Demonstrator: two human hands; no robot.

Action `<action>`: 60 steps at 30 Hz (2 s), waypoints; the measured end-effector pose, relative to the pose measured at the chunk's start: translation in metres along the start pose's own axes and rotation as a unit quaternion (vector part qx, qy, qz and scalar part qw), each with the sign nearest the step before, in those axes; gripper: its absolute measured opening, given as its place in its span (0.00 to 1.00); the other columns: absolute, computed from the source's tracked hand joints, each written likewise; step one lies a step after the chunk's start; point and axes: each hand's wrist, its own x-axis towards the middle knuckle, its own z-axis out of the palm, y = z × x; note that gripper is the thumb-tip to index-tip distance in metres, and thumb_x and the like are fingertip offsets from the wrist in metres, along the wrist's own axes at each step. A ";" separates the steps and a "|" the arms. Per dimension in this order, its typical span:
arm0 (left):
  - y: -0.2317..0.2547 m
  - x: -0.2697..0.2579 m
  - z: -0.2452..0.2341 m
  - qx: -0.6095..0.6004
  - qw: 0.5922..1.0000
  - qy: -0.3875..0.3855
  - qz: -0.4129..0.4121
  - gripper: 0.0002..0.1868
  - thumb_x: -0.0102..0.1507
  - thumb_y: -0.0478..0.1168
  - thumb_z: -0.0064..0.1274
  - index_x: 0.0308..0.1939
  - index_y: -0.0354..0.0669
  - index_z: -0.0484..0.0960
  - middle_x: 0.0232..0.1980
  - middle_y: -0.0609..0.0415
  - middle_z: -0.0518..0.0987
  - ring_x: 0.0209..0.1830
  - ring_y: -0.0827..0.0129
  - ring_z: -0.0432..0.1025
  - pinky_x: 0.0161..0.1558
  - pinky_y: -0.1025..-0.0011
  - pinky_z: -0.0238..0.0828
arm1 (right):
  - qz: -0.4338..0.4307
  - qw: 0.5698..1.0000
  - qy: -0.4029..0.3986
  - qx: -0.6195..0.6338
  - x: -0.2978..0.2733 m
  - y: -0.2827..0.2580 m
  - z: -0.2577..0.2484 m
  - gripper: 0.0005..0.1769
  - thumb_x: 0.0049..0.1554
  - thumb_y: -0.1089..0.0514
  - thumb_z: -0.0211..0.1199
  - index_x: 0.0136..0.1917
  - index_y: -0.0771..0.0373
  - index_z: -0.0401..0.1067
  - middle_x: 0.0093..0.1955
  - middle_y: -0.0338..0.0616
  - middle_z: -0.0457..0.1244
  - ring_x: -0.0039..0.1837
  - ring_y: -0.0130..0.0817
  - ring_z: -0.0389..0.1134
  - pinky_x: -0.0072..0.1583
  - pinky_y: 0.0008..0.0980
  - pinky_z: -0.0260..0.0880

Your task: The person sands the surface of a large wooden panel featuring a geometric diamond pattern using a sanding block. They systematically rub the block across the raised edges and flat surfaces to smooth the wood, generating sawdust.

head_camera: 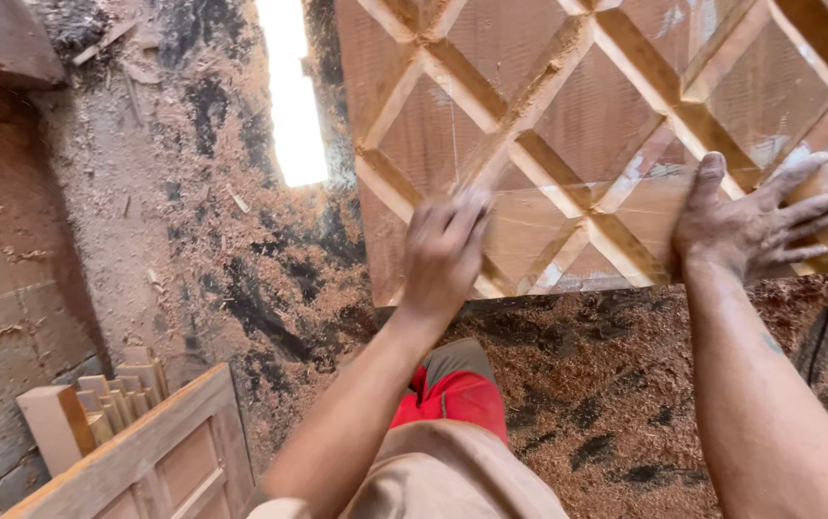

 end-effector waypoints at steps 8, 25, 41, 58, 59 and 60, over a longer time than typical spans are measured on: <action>0.002 0.045 0.046 0.007 0.999 -0.024 -0.028 0.09 0.68 0.37 0.61 0.52 0.41 0.85 0.47 0.52 0.82 0.50 0.61 0.72 0.58 0.62 0.72 | 0.006 1.000 0.009 0.002 0.001 0.001 0.002 0.64 0.57 0.06 0.27 0.89 0.47 0.24 0.87 0.65 0.18 0.90 0.57 0.20 0.86 0.69 0.18; -0.008 0.046 0.064 0.064 0.996 0.056 0.032 0.07 0.67 0.41 0.60 0.45 0.42 0.86 0.41 0.52 0.83 0.45 0.64 0.72 0.53 0.61 0.71 | -0.010 1.000 0.015 0.019 0.005 0.006 0.002 0.65 0.54 0.08 0.28 0.90 0.46 0.25 0.88 0.64 0.18 0.90 0.61 0.19 0.81 0.71 0.16; 0.075 0.024 0.051 -0.149 0.960 -0.064 -0.228 0.13 0.61 0.38 0.57 0.47 0.37 0.86 0.44 0.48 0.87 0.42 0.65 0.81 0.46 0.67 0.78 | -0.268 0.959 -0.023 0.093 0.000 0.044 0.003 0.58 0.58 0.21 0.51 0.83 0.60 0.36 0.84 0.67 0.30 0.84 0.58 0.27 0.77 0.61 0.22; 0.166 0.055 -0.069 -0.090 0.806 -0.583 -0.045 0.26 0.55 0.42 0.65 0.56 0.40 0.82 0.50 0.46 0.84 0.49 0.62 0.77 0.52 0.65 0.74 | 0.029 0.809 -0.251 0.530 -0.083 0.203 0.041 0.25 0.59 0.63 0.52 0.70 0.64 0.64 0.45 0.53 0.72 0.33 0.36 0.67 0.34 0.33 0.71; 0.160 0.058 -0.069 -0.087 0.812 -0.576 -0.037 0.26 0.55 0.42 0.65 0.56 0.39 0.82 0.50 0.46 0.84 0.49 0.62 0.77 0.53 0.65 0.73 | 0.031 0.811 -0.227 0.539 -0.080 0.206 0.042 0.23 0.59 0.63 0.52 0.68 0.65 0.65 0.46 0.53 0.72 0.34 0.36 0.68 0.34 0.33 0.71; 0.152 0.059 -0.070 -0.081 0.814 -0.574 -0.030 0.26 0.55 0.43 0.65 0.57 0.39 0.81 0.51 0.46 0.83 0.50 0.61 0.76 0.53 0.65 0.73 | 0.040 0.810 -0.202 0.549 -0.084 0.208 0.047 0.22 0.59 0.64 0.52 0.67 0.67 0.66 0.46 0.52 0.71 0.34 0.36 0.68 0.34 0.34 0.72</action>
